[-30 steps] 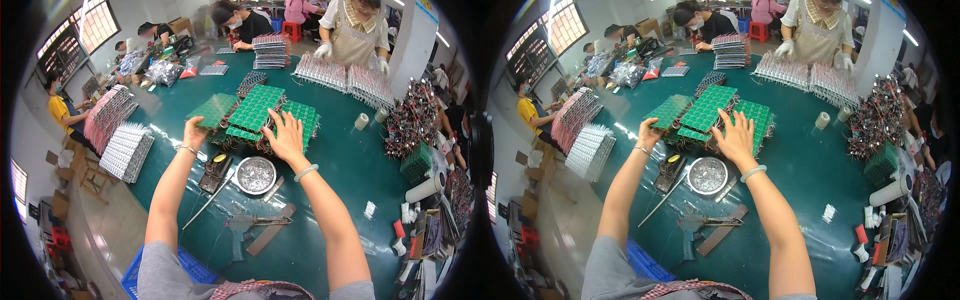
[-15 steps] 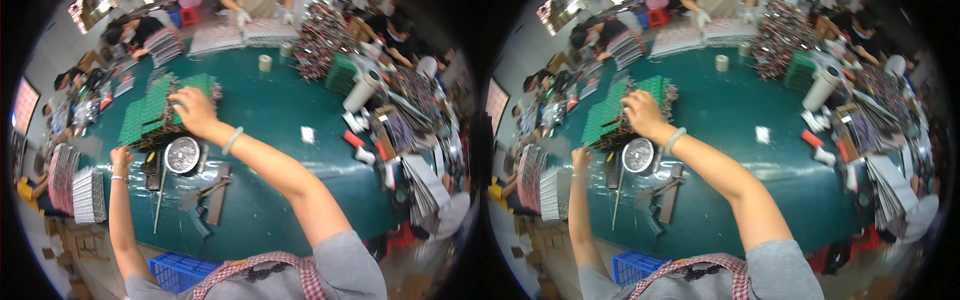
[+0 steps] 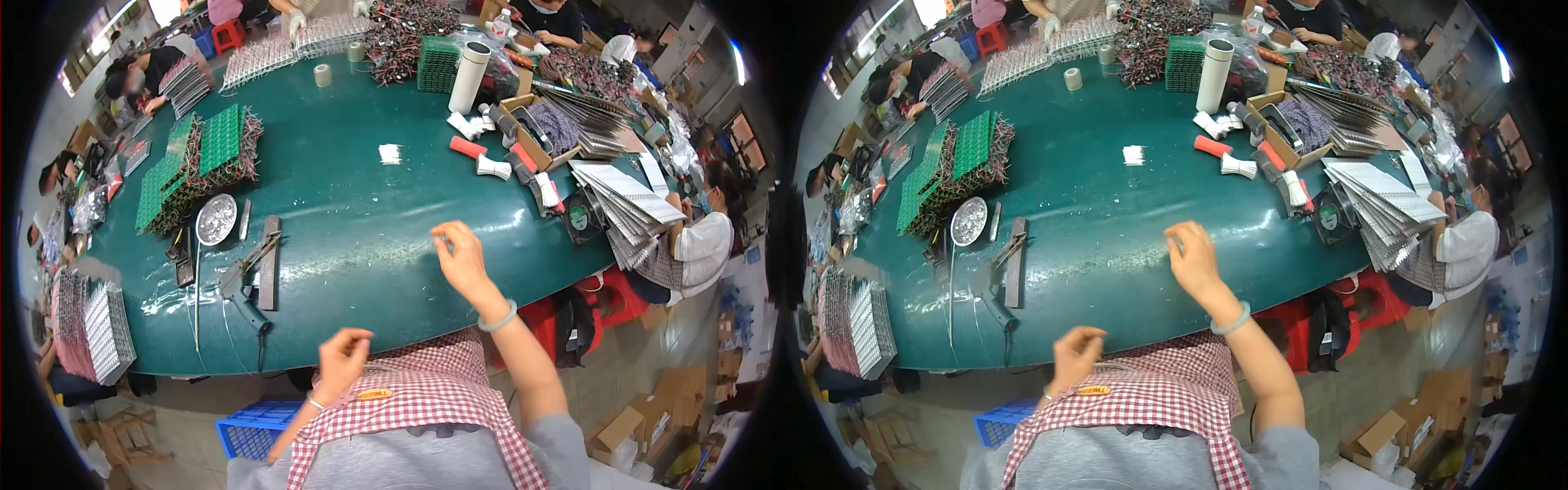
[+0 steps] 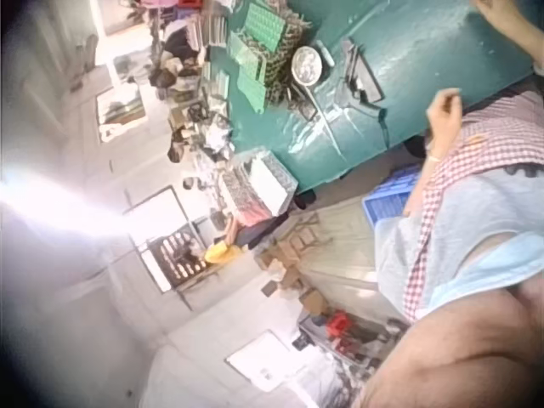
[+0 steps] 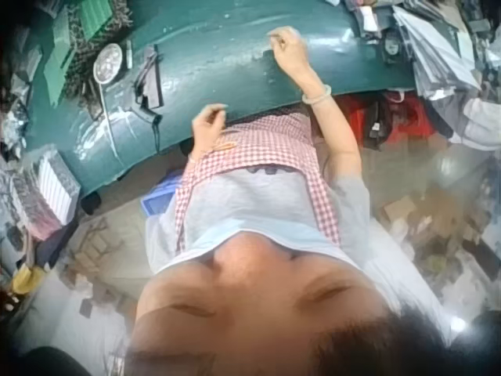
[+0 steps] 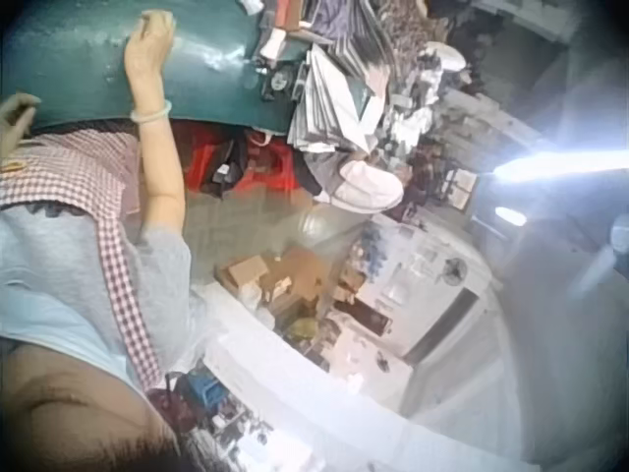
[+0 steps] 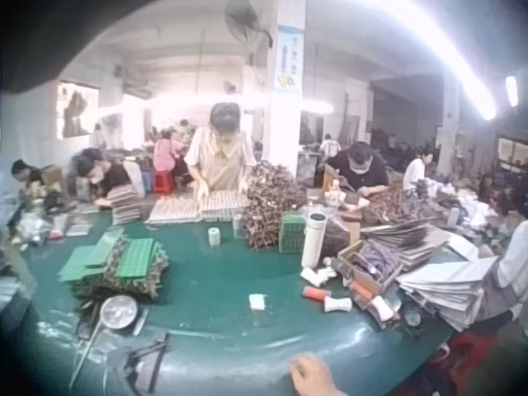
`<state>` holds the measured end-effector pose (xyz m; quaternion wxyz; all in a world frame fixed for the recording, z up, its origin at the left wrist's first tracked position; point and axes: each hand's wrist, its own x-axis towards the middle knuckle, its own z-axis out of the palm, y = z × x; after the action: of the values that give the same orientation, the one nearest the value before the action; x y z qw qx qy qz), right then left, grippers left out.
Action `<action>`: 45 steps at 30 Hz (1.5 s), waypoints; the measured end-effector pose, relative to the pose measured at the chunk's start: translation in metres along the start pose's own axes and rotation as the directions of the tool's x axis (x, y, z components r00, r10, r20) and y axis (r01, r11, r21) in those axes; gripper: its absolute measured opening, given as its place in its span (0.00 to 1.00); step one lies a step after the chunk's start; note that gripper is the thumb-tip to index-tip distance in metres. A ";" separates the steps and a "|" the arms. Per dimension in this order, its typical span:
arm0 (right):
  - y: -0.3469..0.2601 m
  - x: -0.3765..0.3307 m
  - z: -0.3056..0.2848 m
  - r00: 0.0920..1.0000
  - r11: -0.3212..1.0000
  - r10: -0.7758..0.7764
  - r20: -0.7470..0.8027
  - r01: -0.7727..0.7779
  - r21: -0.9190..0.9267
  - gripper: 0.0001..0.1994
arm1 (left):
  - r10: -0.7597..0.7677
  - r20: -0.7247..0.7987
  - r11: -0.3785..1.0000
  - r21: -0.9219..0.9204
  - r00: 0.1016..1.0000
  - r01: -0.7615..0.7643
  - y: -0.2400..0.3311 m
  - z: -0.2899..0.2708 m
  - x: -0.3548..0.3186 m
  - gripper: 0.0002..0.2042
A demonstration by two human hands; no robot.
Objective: The recorder is assembling, inspecting, and sorting LED panels at a factory assembly line workbench.
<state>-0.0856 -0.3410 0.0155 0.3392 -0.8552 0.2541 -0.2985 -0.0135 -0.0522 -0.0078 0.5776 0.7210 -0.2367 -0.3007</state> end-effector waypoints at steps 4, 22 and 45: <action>0.050 0.081 0.032 0.968 0.947 -0.224 0.112 0.243 -0.210 0.18 | -0.048 -0.050 0.999 -0.028 0.998 0.047 -0.013 0.018 -0.019 0.06; 0.107 0.222 0.158 0.911 0.626 -0.238 0.338 0.410 -0.663 0.15 | 0.065 -0.097 0.971 0.234 0.993 -0.041 0.017 0.017 0.034 0.06; 0.103 0.229 0.175 0.971 0.682 -0.059 0.231 0.208 -0.701 0.14 | 0.052 -0.229 0.988 0.153 0.972 -0.017 -0.004 0.012 -0.029 0.08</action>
<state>0.1687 -0.4780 -0.0864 -0.0235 -0.9599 0.2541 -0.1162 -0.0422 -0.0399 -0.0090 0.5508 0.7884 -0.2018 -0.1856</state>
